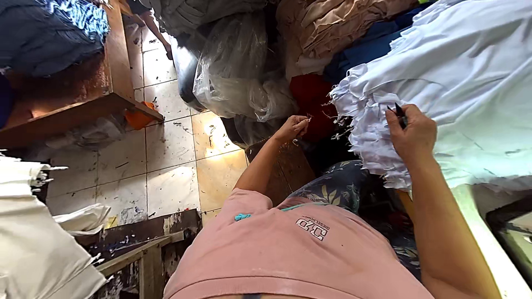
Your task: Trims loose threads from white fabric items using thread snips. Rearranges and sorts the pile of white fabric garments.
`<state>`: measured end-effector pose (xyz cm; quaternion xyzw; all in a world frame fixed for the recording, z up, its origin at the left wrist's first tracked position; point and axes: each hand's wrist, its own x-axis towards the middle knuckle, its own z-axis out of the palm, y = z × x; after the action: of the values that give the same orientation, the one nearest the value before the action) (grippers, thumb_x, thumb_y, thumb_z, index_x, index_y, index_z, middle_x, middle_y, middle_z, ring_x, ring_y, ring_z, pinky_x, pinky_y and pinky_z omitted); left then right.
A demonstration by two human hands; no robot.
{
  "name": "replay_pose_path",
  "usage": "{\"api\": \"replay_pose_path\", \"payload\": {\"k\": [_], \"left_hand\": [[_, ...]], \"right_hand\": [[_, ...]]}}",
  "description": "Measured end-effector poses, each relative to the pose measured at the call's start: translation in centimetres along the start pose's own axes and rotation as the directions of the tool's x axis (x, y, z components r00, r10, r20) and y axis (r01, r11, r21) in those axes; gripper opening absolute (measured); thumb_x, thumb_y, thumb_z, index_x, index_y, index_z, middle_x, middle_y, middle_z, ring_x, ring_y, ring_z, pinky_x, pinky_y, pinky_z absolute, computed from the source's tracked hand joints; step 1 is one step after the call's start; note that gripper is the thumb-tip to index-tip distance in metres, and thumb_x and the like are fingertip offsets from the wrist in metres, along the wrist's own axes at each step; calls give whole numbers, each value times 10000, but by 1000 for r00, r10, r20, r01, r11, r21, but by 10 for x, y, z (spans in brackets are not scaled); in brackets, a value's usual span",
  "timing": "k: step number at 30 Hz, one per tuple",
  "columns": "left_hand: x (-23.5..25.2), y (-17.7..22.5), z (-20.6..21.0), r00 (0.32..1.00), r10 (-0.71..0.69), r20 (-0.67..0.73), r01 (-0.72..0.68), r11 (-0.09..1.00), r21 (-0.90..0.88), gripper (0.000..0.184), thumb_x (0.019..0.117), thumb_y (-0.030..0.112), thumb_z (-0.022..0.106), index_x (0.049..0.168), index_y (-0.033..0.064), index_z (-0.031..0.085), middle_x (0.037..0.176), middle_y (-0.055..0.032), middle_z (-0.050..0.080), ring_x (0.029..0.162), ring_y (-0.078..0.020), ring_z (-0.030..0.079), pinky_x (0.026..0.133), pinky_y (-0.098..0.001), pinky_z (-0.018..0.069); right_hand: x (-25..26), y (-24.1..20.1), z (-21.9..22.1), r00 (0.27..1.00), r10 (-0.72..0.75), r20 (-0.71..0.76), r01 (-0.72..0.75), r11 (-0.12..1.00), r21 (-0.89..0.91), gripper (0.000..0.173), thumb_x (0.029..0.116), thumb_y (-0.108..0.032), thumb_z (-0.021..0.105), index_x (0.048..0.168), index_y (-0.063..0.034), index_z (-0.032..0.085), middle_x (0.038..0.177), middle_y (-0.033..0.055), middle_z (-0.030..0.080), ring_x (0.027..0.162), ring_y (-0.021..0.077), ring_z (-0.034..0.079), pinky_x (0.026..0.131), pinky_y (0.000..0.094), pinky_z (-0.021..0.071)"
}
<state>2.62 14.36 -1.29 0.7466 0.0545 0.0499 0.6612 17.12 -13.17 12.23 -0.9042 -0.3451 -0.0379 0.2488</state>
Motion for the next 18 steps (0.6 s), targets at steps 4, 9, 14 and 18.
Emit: {"api": "replay_pose_path", "payload": {"k": [4,9,14,18], "left_hand": [[12,6,-4,960,-272,62,188,795,577,486,951,235,724,1306,-74,604,1292,-289,616,1219,-428,599,1053,-612,453],[50,24,37,1000,27,-13,-25,993,115,810,884,227,785,1513,-84,380,1501,-275,487,1409,-333,479,1172,-465,392],[70,46,73,987,-6,161,68,920,-386,237,977,42,596,1182,-73,562,1025,-68,670,933,-88,655,889,-303,558],[65,48,80,978,-64,199,157,853,-497,263,1085,131,430,864,86,564,619,73,507,513,-16,457,498,-187,411]], "right_hand": [[1,13,7,995,-51,-80,55,997,54,486,1081,-379,469,1078,82,621,763,248,596,658,419,587,610,604,446],[-6,32,20,960,-75,-271,129,974,186,444,1091,-346,481,1047,82,595,721,152,544,595,207,515,593,385,452],[-8,33,24,938,-97,-334,167,968,189,419,1085,-326,504,1024,77,602,697,130,525,576,172,493,578,337,440],[-8,35,25,931,-103,-351,169,972,164,392,1081,-344,515,1019,33,602,678,102,510,543,165,481,537,337,427]]}}
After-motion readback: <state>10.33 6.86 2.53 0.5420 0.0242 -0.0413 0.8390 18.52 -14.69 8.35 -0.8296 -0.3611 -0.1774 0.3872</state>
